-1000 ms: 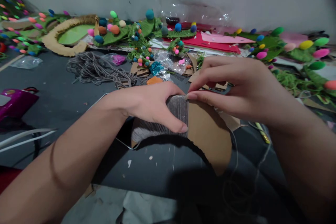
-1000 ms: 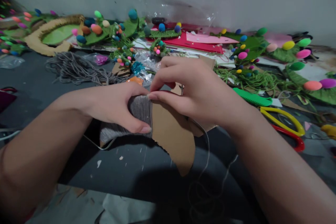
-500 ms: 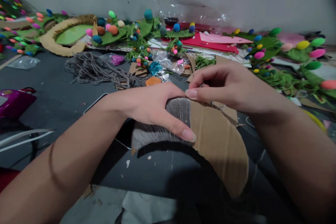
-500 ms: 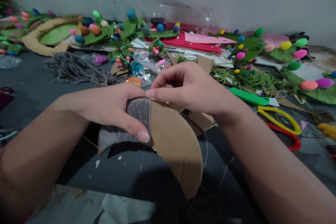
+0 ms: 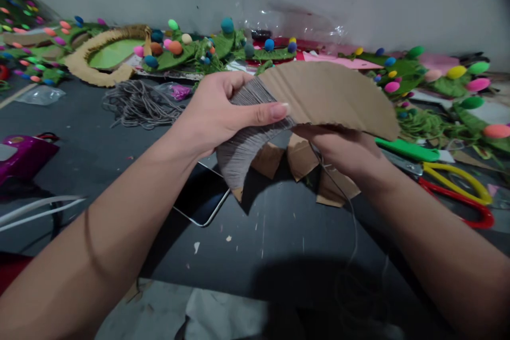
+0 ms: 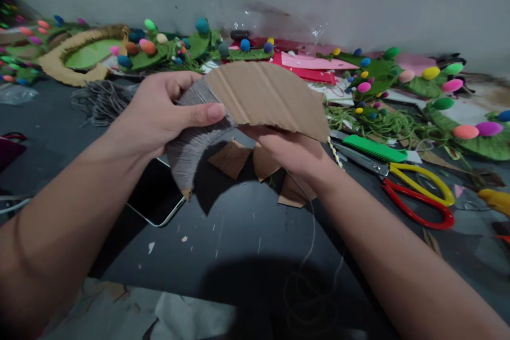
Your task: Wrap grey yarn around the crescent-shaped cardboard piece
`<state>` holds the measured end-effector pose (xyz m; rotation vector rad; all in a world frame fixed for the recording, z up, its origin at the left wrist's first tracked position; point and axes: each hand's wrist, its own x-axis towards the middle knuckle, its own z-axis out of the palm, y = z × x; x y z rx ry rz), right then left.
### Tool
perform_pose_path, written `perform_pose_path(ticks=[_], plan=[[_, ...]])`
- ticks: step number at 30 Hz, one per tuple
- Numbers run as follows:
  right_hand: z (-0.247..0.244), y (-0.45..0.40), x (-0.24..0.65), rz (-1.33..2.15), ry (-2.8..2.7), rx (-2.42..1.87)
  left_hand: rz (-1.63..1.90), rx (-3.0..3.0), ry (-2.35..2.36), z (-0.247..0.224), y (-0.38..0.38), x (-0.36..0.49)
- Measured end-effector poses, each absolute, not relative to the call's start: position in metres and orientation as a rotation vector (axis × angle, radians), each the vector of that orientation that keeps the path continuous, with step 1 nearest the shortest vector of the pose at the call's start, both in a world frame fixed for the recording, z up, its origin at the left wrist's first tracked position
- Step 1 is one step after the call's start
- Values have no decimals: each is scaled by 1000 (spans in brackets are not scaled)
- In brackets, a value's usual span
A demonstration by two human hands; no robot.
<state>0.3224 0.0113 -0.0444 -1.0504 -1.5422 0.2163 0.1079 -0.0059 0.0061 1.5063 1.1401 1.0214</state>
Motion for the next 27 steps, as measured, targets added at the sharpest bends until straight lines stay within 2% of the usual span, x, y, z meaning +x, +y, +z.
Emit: perform_pose_path(ticks=[5, 15, 18, 27], plan=[[-33, 0, 315, 898, -1834, -1034, 1023, 1475, 1175, 6, -3, 104], [-46, 0, 323, 1196, -1589, -1030, 1075, 1307, 1179, -4, 6, 104], [-43, -4, 322, 1148, -1655, -1069, 1122, 1245, 1168, -6, 7, 102], [-22, -19, 324, 572, -2095, -1108, 1240, 1311, 1211, -15, 11, 103]])
